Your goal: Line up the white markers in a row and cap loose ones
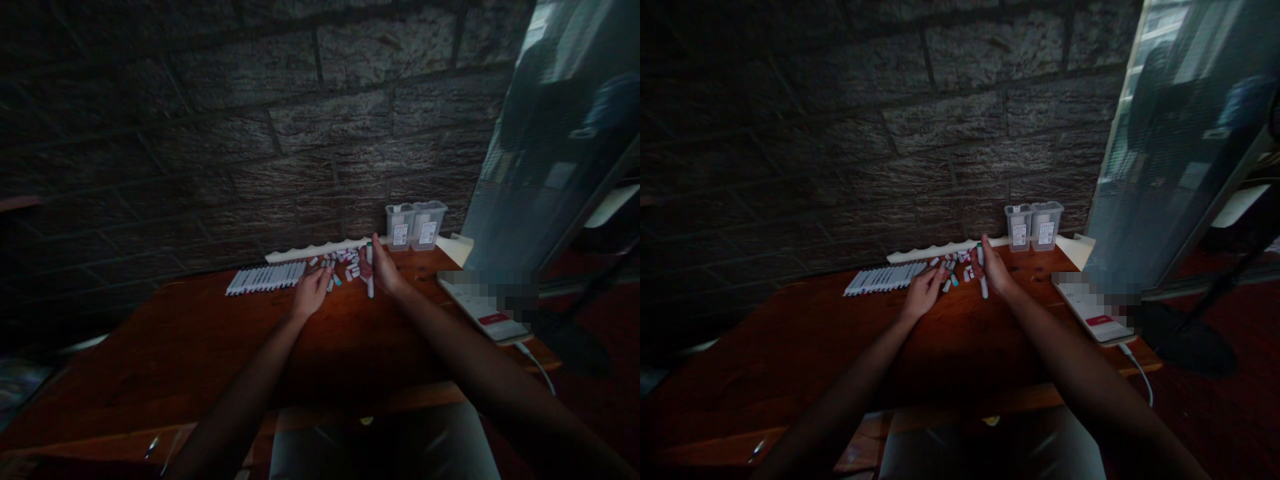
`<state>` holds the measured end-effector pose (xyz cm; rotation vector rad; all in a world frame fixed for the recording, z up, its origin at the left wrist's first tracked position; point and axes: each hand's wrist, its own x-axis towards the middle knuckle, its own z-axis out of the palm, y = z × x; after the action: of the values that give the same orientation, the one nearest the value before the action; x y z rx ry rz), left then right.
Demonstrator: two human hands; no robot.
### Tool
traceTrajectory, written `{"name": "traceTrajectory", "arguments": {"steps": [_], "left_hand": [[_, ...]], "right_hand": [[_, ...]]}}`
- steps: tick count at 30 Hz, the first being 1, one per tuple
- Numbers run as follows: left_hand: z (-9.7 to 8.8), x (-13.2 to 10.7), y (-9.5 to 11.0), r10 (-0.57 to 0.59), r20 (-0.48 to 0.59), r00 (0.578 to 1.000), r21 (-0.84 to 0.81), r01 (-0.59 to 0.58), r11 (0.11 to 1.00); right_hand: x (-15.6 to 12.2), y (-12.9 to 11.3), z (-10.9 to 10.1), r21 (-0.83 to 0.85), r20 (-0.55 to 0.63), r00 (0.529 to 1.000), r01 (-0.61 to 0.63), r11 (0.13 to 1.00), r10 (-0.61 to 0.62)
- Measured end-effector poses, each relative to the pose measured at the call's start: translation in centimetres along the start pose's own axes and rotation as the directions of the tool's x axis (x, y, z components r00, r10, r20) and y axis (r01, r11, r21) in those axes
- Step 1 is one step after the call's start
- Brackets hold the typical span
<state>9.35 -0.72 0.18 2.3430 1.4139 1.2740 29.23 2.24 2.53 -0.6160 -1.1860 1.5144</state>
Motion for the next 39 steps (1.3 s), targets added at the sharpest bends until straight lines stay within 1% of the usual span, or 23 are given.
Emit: {"name": "traceTrajectory", "arguments": {"steps": [3,6,13,18,24,28,30,33,36,39], "left_hand": [[0.0,0.0,0.1,0.002,-0.002,1.0,0.003,-0.002,1.0],[0.0,0.0,0.0,0.008,-0.003,1.0,0.006,-0.008,1.0],[0.1,0.1,-0.3,0.026,-0.007,1.0,0.001,-0.026,1.0],[0.1,0.1,-0.3,0.033,-0.012,0.999,0.002,-0.033,0.999],[0.1,0.1,-0.3,0.046,-0.013,0.999,0.004,-0.046,0.999],[0.1,0.1,-0.2,0.047,-0.018,0.999,0.001,-0.047,0.999],[0.1,0.1,-0.2,0.042,-0.012,0.999,-0.002,-0.042,0.999],[0.1,0.1,-0.3,0.033,-0.004,0.999,0.001,-0.033,0.999],[0.1,0.1,-0.4,0.026,-0.007,1.0,-0.001,-0.026,1.0],[0.1,0.0,-0.3,0.022,-0.007,1.0,-0.001,-0.022,1.0]], "right_hand": [[-0.2,-0.2,0.1,0.059,0.012,1.0,0.025,0.998,-0.025],[-0.5,-0.5,0.3,0.1,0.026,1.0,0.005,0.995,-0.008],[-0.6,-0.8,0.2,0.152,-0.008,1.0,0.014,0.988,-0.013],[-0.4,-0.5,0.3,0.083,-0.024,0.998,0.055,0.995,-0.053],[-0.5,-0.4,0.6,0.034,-0.011,0.999,0.048,0.998,-0.048],[-0.2,-0.2,0.2,0.018,-0.098,0.991,0.096,0.995,-0.093],[0.1,0.2,-0.1,0.006,-0.118,0.986,0.121,0.993,-0.119],[0.6,0.9,-0.6,0.009,-0.106,0.986,0.133,0.991,-0.131],[0.8,1.4,-0.8,-0.041,-0.094,0.985,0.138,0.99,-0.142],[0.6,1.5,-0.5,-0.097,-0.03,0.987,0.151,0.984,-0.155]]}}
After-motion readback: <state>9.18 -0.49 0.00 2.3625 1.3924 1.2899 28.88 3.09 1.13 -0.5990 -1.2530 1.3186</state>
